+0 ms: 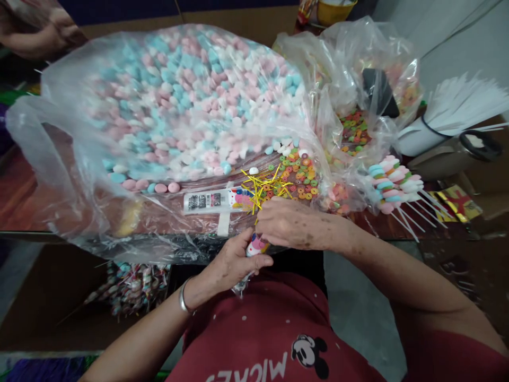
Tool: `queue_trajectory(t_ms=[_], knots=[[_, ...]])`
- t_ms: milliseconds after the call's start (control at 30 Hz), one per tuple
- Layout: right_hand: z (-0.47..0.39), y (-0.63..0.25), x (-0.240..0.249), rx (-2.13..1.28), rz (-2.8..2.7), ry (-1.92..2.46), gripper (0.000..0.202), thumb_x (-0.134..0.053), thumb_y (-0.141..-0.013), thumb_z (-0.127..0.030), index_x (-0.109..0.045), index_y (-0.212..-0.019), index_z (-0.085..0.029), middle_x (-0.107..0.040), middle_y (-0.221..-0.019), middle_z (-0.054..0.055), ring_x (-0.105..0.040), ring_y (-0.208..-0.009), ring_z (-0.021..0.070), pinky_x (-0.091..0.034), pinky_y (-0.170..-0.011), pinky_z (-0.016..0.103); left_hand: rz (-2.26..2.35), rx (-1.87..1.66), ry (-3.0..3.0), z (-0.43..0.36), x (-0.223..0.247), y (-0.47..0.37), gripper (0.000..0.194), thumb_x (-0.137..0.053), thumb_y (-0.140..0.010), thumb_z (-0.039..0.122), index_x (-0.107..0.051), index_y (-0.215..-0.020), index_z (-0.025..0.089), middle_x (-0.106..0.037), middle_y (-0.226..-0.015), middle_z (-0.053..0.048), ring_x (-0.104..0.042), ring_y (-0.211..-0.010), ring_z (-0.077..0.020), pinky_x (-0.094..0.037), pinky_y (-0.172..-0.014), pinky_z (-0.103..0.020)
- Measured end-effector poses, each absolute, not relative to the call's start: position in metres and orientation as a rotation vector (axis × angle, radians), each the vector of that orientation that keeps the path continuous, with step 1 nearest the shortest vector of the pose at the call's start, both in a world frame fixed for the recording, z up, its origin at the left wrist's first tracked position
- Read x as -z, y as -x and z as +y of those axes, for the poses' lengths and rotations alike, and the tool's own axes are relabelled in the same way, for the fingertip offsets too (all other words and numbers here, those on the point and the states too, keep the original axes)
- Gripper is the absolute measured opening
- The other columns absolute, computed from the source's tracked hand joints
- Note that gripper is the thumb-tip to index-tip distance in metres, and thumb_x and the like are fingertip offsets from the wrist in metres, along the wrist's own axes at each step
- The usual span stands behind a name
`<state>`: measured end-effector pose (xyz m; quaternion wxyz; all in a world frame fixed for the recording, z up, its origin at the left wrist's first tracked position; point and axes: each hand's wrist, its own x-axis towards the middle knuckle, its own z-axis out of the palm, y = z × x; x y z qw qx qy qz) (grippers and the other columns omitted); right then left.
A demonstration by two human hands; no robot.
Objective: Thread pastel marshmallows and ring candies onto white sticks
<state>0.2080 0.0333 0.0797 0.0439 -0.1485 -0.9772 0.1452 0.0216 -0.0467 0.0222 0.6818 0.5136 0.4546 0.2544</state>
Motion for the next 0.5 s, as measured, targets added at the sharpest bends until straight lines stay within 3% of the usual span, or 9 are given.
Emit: queue_trajectory(t_ms=[133,300,433,500], knots=[[0.032,-0.209,-0.077,-0.388,-2.651,0.691,0.032,-0.041,-0.098,-0.025,-0.053,-0.123,-0.010,-0.062,-0.114,0.015,-0.054,-0.108,0.0232,-0.045,-0.094,0.042,1.051,-0.682,-0.972,-0.046,-0.030,-0.024,0.042,-0.054,-0.086,0.058,-0.055,-0.083,0.016,-0.061,-0.066,-0.001,-0.052,-0.049,-0.0086,-0.041,-0.046,-0.019],[0.019,-0.198,-0.054,-0.620,-2.508,0.662,0.042,-0.037,-0.099,-0.028,-0.042,-0.135,-0.007,-0.056,-0.130,0.020,-0.049,-0.124,0.0249,-0.046,-0.100,0.044,1.150,-0.742,-0.828,-0.050,-0.032,-0.031,0.045,-0.053,-0.085,0.059,-0.058,-0.082,0.015,-0.062,-0.062,-0.002,-0.048,-0.041,-0.0080,-0.036,-0.036,-0.017],[0.009,-0.193,-0.042,-0.846,-2.370,0.634,0.048,-0.039,-0.098,-0.031,-0.030,-0.144,-0.019,-0.048,-0.141,0.014,-0.044,-0.132,0.0213,-0.044,-0.104,0.042,1.210,-0.777,-0.873,-0.053,-0.029,-0.033,0.047,-0.053,-0.082,0.064,-0.055,-0.078,0.017,-0.061,-0.059,-0.001,-0.048,-0.041,-0.0090,-0.039,-0.036,-0.018],[0.006,-0.193,-0.045,-0.831,-2.237,0.751,0.053,-0.049,-0.094,-0.038,-0.034,-0.141,-0.021,-0.048,-0.139,0.014,-0.046,-0.130,0.0235,-0.043,-0.104,0.044,1.266,-0.836,-0.931,-0.050,-0.030,-0.032,0.048,-0.049,-0.084,0.065,-0.052,-0.074,0.018,-0.057,-0.056,0.001,-0.047,-0.041,-0.0089,-0.038,-0.037,-0.018]])
